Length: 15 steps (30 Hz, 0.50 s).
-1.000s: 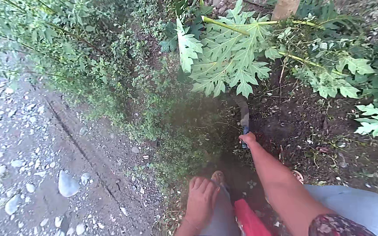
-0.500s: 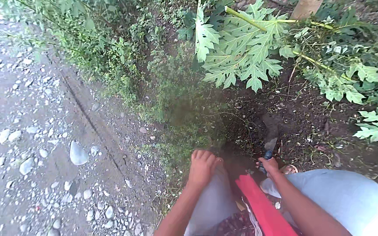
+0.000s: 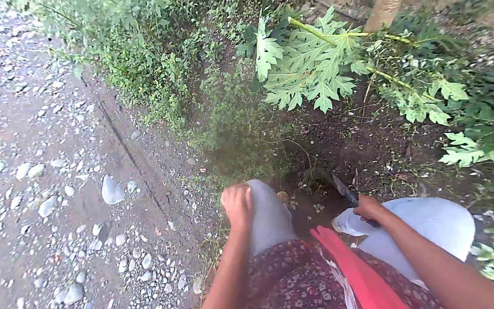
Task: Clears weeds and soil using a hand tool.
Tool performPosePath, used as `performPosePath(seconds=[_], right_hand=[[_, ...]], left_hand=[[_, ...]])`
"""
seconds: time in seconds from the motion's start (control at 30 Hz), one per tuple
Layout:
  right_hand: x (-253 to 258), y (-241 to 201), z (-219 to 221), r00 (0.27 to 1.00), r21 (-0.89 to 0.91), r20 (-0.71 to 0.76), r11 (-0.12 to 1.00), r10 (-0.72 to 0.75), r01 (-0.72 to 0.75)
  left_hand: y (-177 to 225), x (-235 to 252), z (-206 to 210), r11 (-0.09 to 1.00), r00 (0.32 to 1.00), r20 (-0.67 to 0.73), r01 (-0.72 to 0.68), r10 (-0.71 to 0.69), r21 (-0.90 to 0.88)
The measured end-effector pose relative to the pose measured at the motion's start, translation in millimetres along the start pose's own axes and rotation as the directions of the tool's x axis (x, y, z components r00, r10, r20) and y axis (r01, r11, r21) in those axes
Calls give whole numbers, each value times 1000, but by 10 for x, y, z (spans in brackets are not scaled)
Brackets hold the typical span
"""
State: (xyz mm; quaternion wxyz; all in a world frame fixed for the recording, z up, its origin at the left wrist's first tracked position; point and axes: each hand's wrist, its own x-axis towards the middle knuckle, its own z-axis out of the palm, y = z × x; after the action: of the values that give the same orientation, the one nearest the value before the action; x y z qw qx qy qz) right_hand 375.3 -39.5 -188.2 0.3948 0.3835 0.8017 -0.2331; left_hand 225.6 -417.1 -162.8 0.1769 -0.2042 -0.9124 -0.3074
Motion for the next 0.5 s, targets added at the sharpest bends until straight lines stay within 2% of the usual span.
performPosePath(seconds=[0.1, 0.17, 0.27, 0.33, 0.4, 0.43, 0.5], right_hand=[[-34, -66, 67, 994, 156, -103, 988, 35, -18], [-1, -180, 142, 986, 219, -146, 975, 79, -46], [136, -130, 256, 986, 119, -141, 990, 88, -71], [220, -18, 373, 991, 29, -124, 999, 40, -37], [251, 2, 445, 992, -33, -125, 999, -9, 5], [257, -31, 443, 991, -65, -128, 997, -39, 30], [261, -102, 451, 987, -109, -139, 992, -82, 67]], left_hand=[[38, -395, -262, 984, 986, -27, 165, -167, -63], [33, -642, -474, 974, 974, -27, 225, -226, -39], [-84, -979, -744, 952, 954, -45, 300, -297, 56], [-233, -1209, -936, 895, 903, 3, 426, -430, 131], [-442, -1530, -1086, 746, 748, 99, 621, -656, 241], [-570, -1724, -1132, 646, 640, 133, 700, -757, 305], [-788, -2193, -1234, 426, 365, 220, 793, -905, 435]])
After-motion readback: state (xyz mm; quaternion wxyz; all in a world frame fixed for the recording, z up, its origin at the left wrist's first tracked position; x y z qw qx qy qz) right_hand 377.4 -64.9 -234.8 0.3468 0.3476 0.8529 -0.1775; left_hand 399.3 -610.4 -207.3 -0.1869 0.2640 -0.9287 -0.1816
